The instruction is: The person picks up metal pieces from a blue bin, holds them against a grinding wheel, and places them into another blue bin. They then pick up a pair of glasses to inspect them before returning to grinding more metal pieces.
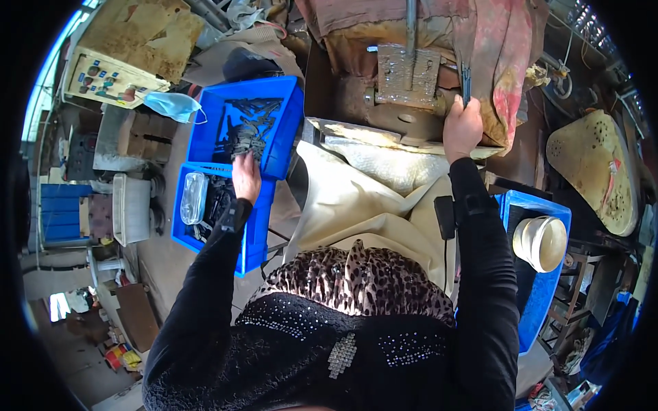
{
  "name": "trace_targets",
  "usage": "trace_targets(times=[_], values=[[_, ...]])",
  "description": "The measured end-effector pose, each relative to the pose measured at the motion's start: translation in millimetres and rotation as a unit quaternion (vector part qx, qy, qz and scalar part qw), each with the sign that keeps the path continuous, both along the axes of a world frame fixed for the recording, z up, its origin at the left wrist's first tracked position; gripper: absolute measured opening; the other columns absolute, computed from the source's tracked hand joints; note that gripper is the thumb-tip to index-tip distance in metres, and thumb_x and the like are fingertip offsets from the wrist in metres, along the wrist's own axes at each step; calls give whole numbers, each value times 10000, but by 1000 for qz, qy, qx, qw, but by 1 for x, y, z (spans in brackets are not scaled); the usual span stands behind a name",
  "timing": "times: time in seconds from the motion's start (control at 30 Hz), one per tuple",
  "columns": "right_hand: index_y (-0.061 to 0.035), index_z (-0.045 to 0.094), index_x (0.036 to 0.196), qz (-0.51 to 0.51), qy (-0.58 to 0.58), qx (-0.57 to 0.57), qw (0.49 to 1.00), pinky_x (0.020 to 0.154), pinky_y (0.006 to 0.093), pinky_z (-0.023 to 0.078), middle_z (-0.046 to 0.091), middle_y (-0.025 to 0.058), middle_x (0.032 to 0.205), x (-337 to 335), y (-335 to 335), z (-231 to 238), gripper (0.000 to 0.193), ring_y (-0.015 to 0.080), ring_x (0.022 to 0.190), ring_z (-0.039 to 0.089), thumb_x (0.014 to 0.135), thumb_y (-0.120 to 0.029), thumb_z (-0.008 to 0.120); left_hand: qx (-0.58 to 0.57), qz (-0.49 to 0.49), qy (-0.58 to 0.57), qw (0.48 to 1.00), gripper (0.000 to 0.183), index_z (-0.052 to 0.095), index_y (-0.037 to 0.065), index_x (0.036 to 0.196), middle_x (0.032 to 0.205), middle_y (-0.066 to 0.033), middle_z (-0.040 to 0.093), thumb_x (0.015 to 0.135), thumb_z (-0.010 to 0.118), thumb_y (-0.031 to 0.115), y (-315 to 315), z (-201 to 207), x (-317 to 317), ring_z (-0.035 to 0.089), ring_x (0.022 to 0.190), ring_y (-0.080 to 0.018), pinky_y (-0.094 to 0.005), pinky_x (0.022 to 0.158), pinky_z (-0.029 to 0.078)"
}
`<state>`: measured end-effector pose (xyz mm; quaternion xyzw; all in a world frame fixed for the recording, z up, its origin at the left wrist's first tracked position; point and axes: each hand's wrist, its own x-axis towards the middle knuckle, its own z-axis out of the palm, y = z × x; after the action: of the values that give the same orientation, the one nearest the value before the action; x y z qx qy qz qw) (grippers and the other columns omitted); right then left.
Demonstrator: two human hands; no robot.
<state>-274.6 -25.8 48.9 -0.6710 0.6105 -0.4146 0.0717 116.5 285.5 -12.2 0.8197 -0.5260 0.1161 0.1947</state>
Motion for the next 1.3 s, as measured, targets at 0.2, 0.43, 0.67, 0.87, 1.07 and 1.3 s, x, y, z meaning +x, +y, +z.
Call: trace_targets(times=[0.2, 0.43, 0.67, 0.87, 1.07, 1.3], values=[[-9, 505, 857, 29, -17, 10, 999, 610, 499, 413, 573, 251, 724, -2, 2, 4, 296, 467, 724, 559, 941, -287, 560, 75, -17, -23, 997, 405, 537, 34, 1277, 1150, -171, 550, 945, 495, 263, 4, -6, -9, 507, 1124, -327, -494, 1040, 334], [-9, 504, 872, -11, 33, 40, 999, 622, 509, 414, 572, 269, 738, 6, 4, 13, 284, 477, 732, 559, 938, -278, 568, 165, 7, 7, 986, 455, 523, 31, 1297, 1227, -153, 537, 950, 466, 320, 5, -3, -8, 478, 1191, -305, -531, 1108, 236], [-9, 510, 881, -39, 58, 117, 991, 609, 513, 417, 576, 267, 729, 2, 8, 7, 286, 480, 714, 559, 931, -282, 581, 175, 4, 3, 985, 465, 525, 23, 1295, 1237, -148, 536, 952, 457, 329, -5, -4, -15, 478, 1197, -294, -542, 1106, 233], [-11, 504, 848, -20, 20, 60, 998, 594, 507, 419, 571, 254, 711, 0, 4, 6, 318, 469, 693, 560, 935, -309, 570, 154, 5, -22, 988, 455, 533, 24, 1285, 1235, -152, 537, 961, 452, 333, -11, -7, -20, 490, 1181, -299, -535, 1091, 258], [-54, 533, 906, 0, -31, 18, 999, 636, 530, 457, 616, 228, 741, 3, -1, 3, 296, 440, 717, 602, 931, -349, 543, 107, 0, -38, 994, 447, 540, 32, 1279, 1234, -153, 540, 973, 444, 342, -1, -16, -9, 500, 1171, -309, -520, 1071, 291], [-36, 562, 877, -15, -32, -25, 999, 633, 512, 452, 602, 223, 718, -3, 0, -11, 265, 428, 704, 596, 913, -298, 572, 75, 10, -34, 997, 442, 542, 46, 1284, 1239, -150, 547, 982, 432, 349, 0, -20, -4, 514, 1167, -324, -521, 1049, 321]])
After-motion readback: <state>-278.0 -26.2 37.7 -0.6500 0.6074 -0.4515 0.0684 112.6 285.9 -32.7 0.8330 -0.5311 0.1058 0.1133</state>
